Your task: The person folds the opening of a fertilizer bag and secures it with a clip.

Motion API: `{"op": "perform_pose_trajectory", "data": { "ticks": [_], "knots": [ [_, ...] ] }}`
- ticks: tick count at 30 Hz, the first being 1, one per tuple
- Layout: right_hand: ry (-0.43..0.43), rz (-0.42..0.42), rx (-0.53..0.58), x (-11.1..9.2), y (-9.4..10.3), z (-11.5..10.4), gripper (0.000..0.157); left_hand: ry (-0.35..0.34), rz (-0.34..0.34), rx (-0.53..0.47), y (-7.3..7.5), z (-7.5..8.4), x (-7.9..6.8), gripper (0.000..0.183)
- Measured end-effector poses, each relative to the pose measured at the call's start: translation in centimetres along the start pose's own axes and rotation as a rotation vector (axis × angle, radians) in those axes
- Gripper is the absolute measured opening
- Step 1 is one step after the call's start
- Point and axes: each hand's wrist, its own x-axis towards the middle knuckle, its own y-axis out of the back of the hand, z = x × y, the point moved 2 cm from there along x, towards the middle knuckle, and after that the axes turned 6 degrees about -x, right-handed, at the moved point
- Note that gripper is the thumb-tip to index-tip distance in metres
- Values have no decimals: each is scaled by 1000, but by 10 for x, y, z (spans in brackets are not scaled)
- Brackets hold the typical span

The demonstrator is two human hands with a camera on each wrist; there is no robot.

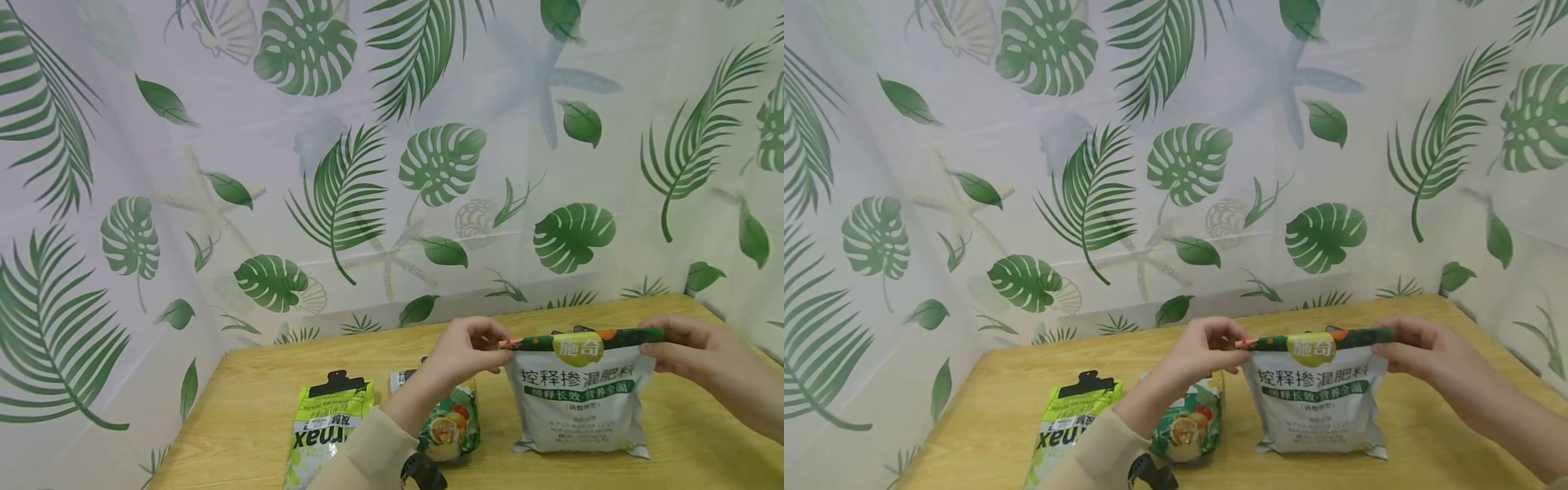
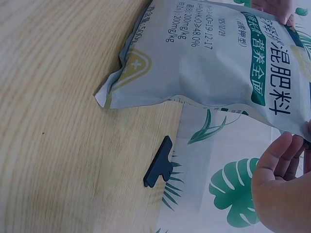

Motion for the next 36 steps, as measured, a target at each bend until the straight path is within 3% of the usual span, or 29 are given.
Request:
{"op": "perform_pose_trajectory", "data": {
  "ticks": [16,36],
  "knots": [
    [11,-30,27,3,2,2,14,-4,38,59,-1,-1,-1,11],
    [-27,-112,107,-1,6,3,24,11,29,37,-1,-3,-1,13]
  ]
}}
